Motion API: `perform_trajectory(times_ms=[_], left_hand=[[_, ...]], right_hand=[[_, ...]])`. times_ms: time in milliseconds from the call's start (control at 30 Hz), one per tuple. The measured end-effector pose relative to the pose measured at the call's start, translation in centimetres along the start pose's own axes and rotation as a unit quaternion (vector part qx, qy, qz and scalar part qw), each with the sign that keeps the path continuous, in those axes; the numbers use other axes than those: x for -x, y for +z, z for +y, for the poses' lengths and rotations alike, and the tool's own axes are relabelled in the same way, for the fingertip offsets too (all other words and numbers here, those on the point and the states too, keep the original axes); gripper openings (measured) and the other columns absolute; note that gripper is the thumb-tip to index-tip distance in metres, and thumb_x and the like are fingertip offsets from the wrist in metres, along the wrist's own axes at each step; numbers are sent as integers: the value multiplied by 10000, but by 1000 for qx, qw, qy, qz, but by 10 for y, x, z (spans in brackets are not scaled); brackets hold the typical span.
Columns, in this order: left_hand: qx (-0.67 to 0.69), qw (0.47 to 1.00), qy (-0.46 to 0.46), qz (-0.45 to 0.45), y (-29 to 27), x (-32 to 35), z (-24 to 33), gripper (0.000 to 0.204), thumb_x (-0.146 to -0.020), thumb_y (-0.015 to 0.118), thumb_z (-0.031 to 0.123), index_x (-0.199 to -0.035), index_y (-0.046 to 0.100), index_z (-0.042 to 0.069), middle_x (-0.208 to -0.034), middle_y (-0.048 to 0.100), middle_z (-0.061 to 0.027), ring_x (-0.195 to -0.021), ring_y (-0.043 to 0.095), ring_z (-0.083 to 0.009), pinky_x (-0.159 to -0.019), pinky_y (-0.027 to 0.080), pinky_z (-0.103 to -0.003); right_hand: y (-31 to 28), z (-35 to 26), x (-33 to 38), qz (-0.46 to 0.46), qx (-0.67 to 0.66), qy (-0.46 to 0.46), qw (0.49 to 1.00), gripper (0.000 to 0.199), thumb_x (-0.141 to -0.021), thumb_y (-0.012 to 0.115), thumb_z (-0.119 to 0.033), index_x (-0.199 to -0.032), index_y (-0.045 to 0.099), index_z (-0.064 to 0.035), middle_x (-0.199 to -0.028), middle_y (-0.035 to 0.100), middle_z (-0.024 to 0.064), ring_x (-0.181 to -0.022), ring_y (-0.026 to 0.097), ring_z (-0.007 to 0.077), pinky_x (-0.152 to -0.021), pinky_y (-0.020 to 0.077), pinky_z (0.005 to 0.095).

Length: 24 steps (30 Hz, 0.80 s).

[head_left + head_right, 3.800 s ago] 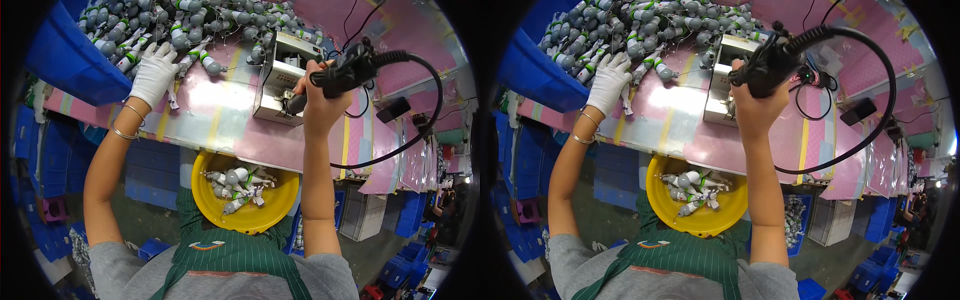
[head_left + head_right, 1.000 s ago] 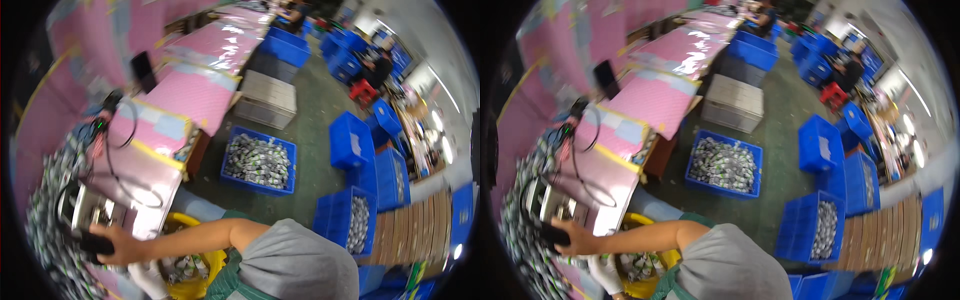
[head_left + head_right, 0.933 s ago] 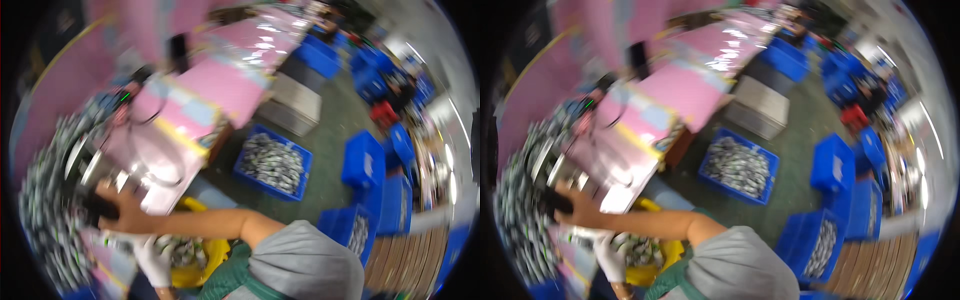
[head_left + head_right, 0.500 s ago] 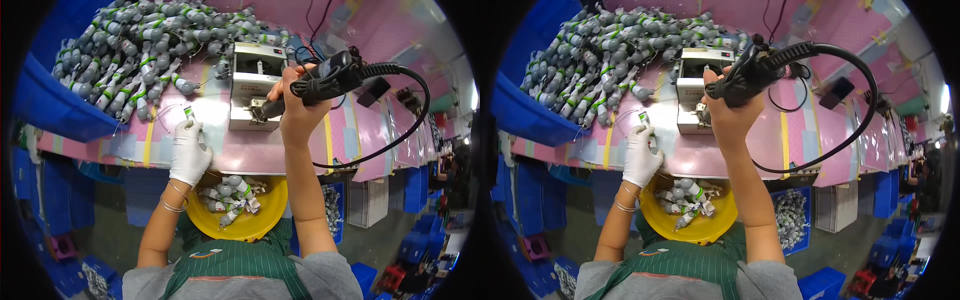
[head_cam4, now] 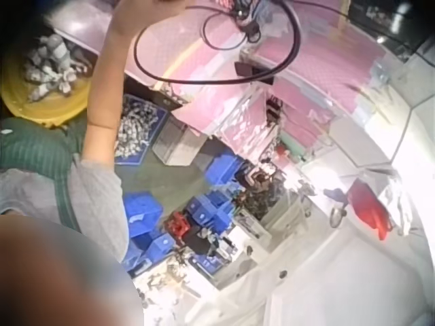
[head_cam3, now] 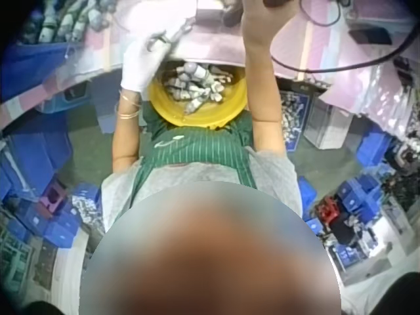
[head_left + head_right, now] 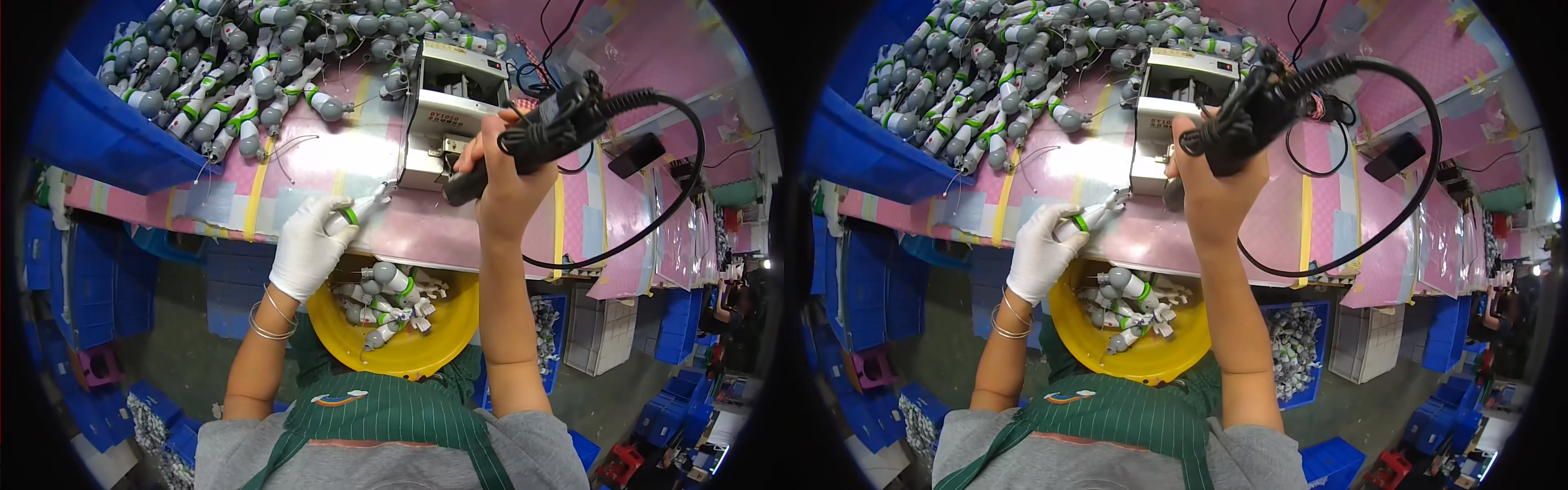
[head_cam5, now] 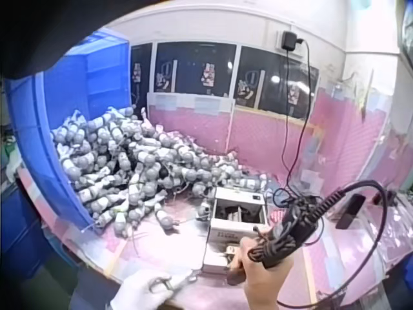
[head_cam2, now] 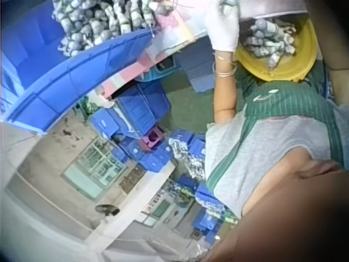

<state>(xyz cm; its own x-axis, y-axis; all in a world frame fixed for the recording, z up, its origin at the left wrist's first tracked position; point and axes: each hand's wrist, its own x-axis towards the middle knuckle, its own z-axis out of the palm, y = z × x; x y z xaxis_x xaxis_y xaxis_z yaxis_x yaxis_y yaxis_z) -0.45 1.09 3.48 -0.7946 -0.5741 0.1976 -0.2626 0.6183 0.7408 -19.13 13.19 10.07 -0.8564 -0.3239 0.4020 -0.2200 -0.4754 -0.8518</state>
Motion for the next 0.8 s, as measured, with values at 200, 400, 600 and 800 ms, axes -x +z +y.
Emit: perform_trajectory(times_ms=[200,400,600,800], left_hand=[[77,991,49,-94,20,10,-3,330,-736,772,68,-1039,648,26,-910,665,-119,-860,645,-241,-809,504,-343],[-57,983,167,-42,56,-3,3,372,-673,797,181,-1001,657,74,-879,617,-107,-874,575,-325,-796,460,-423],[-46,985,152,-72,59,-3,6,375,-677,796,186,-1006,656,75,-878,608,-109,-887,566,-320,-792,452,-417],[-57,983,164,-65,61,-4,9,354,-694,784,190,-1006,658,80,-858,598,-107,-876,563,-317,-787,450,-418]], right_hand=[[-8,0,22,-10,-22,10,1000,242,-907,591,14,-1122,481,29,-655,520,70,-496,521,152,-496,489,324],[-4,4,40,-32,-52,15,998,285,-923,572,10,-1179,446,16,-709,526,83,-548,538,160,-501,488,341],[-6,9,45,-64,-40,0,997,321,-912,560,42,-1205,439,-8,-704,511,80,-545,537,168,-517,492,340],[-12,27,53,-80,22,-28,996,293,-883,546,67,-1134,417,-14,-696,510,62,-525,529,156,-534,483,314]])
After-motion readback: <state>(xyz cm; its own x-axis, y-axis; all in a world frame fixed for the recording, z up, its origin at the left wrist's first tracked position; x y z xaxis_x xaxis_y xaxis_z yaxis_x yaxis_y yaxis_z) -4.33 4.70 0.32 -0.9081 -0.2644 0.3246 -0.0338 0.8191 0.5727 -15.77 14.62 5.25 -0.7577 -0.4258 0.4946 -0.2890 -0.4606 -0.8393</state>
